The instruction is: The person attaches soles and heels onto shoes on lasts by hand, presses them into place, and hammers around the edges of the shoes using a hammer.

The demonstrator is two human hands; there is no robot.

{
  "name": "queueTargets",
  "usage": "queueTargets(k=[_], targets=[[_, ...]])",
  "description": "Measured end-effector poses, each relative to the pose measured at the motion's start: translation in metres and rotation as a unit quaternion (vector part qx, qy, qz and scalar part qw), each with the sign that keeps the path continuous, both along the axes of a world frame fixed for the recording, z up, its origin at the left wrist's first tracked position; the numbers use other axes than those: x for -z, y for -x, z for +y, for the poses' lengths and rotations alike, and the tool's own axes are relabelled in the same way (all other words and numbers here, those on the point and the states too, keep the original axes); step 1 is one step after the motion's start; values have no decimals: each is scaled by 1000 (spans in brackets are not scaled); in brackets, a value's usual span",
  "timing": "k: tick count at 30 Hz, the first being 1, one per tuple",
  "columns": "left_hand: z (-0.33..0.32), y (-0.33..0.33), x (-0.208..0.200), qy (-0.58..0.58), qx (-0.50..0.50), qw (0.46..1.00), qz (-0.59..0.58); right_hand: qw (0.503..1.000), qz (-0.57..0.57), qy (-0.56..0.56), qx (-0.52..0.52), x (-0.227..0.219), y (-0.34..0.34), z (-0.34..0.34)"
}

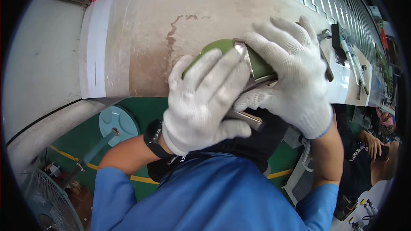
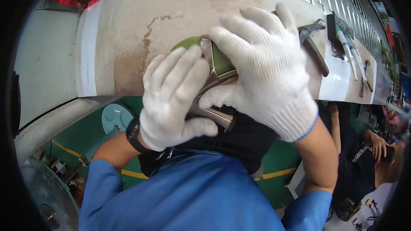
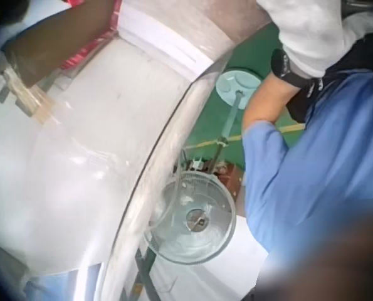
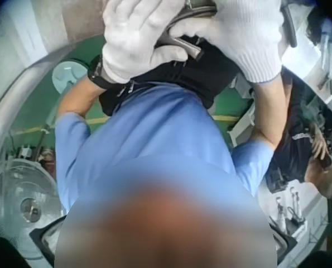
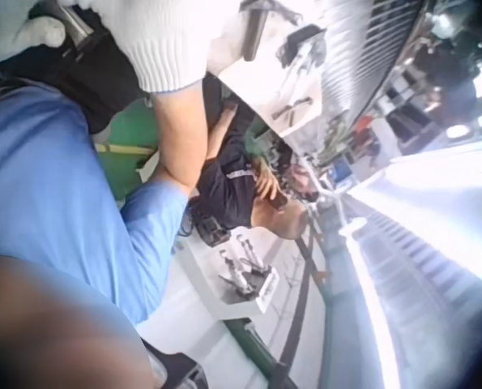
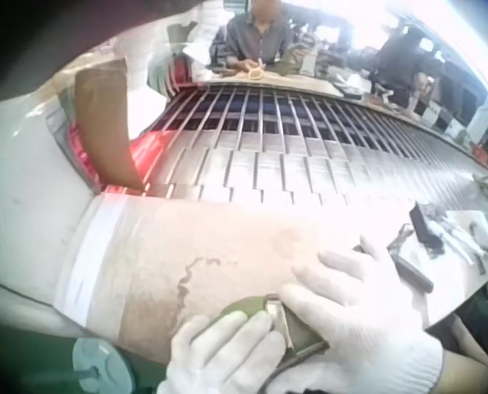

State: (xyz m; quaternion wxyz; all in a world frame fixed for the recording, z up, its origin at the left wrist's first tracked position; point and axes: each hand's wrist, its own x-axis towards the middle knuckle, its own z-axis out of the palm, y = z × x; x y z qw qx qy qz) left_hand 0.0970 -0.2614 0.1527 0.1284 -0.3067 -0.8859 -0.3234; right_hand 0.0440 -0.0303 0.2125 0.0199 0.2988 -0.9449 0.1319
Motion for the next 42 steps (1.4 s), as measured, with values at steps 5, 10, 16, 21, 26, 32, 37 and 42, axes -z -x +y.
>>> queueTargets(k=[5,10,16,21,26,32,37,42], targets=[[5,38,-29,16,63,993,-95,948,167,235,136,39,-25,46],[19,58,-31,-27,90,987,-130,909,137,171,356,78,-32,97],[36,61,-42,22,30,987,-156,938,154,101,294,70,-29,92],[50,72,-40,33,63,982,-175,946,48,168,272,61,-73,71],[61,87,-41,12,189,968,-162,780,-138,562,239,48,-98,55],[62,91,-43,17,196,965,-175,513,-224,791,245,49,-82,37],[63,92,-48,51,201,966,-157,674,-197,658,271,20,-60,54],[59,93,-47,38,184,963,-195,712,-279,594,249,5,-29,73]])
